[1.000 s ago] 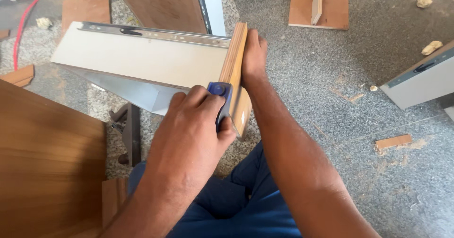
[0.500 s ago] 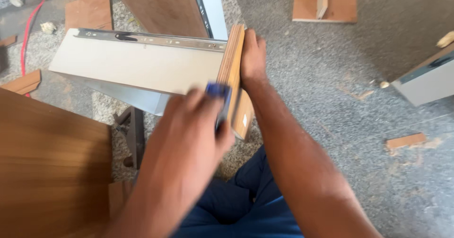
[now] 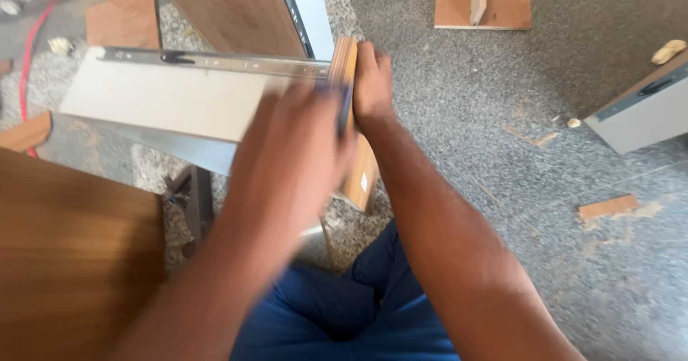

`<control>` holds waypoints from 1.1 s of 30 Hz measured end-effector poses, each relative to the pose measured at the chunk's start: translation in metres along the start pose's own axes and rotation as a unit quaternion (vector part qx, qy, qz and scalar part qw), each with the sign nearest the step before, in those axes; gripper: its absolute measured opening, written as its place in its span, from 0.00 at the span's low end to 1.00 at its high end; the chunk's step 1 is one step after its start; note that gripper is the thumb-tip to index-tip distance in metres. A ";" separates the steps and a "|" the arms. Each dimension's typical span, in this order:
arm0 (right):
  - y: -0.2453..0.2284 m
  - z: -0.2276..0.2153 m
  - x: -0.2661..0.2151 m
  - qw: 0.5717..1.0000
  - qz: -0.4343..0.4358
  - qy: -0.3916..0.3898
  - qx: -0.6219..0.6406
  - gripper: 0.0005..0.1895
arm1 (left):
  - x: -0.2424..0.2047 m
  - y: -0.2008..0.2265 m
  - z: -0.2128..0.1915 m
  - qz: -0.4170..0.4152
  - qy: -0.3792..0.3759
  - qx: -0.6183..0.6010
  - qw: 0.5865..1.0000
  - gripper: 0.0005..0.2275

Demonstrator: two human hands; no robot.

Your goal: The person uses a handheld trimming tool to shave and smooth the edges of a wooden drawer and a piece of wood paneling while sitting on the floor.

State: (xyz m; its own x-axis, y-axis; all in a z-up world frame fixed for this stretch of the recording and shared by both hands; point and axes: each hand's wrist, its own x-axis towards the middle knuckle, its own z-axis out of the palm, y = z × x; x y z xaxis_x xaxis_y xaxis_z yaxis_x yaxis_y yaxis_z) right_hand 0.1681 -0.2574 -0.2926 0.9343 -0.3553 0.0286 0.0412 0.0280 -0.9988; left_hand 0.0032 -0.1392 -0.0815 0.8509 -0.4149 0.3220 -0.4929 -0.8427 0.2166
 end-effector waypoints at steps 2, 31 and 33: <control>0.001 0.003 0.006 0.996 0.051 -0.010 0.066 0.30 | -0.053 0.008 -0.010 -0.035 -0.030 -0.009 0.999 0.14; -0.001 -0.004 0.005 0.991 -0.045 -0.087 0.096 0.26 | 0.087 -0.019 0.052 0.006 0.077 0.003 0.997 0.07; 0.016 0.000 0.001 0.973 -0.209 -0.050 -0.086 0.37 | 0.055 -0.021 0.037 0.020 0.044 0.023 0.999 0.08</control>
State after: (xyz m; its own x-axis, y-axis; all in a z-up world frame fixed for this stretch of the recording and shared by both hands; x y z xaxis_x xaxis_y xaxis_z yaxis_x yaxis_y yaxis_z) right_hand 0.1697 -0.2578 -0.3088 0.8794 -0.2084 0.4280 0.3723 -0.2591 -0.8912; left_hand 0.0673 -0.1570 -0.1025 0.8109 -0.4179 0.4097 -0.5152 -0.8418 0.1610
